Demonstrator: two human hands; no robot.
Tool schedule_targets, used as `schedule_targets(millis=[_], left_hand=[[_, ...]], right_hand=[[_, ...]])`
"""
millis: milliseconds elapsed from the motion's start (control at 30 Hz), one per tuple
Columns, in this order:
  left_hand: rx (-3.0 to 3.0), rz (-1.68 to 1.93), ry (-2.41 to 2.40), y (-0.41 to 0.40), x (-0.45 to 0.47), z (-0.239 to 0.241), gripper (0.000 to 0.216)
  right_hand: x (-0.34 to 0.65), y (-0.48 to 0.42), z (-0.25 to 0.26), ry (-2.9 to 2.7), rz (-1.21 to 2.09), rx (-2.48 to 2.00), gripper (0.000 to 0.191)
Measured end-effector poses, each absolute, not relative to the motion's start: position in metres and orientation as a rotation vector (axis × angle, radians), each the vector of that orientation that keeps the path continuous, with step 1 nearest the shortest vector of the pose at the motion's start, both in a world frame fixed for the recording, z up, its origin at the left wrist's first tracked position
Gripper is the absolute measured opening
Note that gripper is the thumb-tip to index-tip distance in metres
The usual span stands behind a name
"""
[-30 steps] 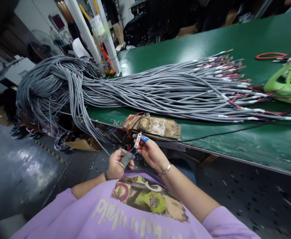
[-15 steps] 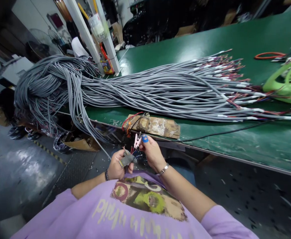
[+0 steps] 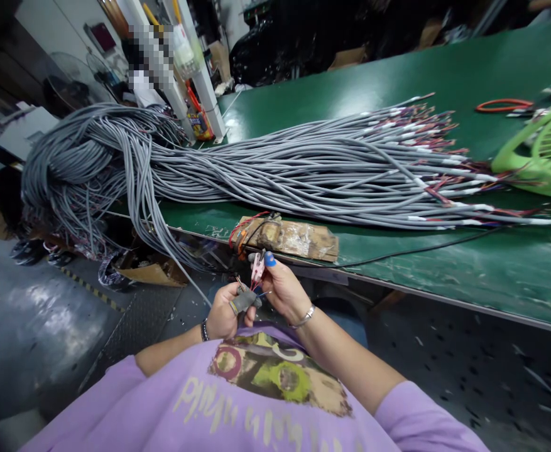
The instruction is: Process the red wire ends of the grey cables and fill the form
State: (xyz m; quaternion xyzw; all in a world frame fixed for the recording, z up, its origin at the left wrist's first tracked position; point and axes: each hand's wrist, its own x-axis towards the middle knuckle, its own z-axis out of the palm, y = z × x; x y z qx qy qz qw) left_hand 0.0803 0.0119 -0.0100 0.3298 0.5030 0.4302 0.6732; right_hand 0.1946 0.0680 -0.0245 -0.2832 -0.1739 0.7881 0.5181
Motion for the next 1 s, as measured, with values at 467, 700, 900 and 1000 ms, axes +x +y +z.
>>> schedule_targets(millis=[467, 700, 900, 1000], left_hand=[[0.789, 0.941, 1.173, 0.012, 0.081, -0.005, 0.055], [0.783, 0.958, 1.164, 0.011, 0.079, -0.002, 0.059], [0.829, 0.966, 1.137, 0.007, 0.073, -0.009, 0.054], [0.859, 0.973, 1.168, 0.006, 0.071, -0.011, 0.054]], right_hand=[[0.194, 0.066, -0.024, -0.330, 1.917, -0.701, 0.036], [0.195, 0.065, -0.022, -0.364, 1.969, -0.659, 0.039], [0.202, 0.063, -0.024, -0.419, 2.025, -0.667, 0.041], [0.208, 0.060, -0.027, -0.526, 2.097, -0.630, 0.048]])
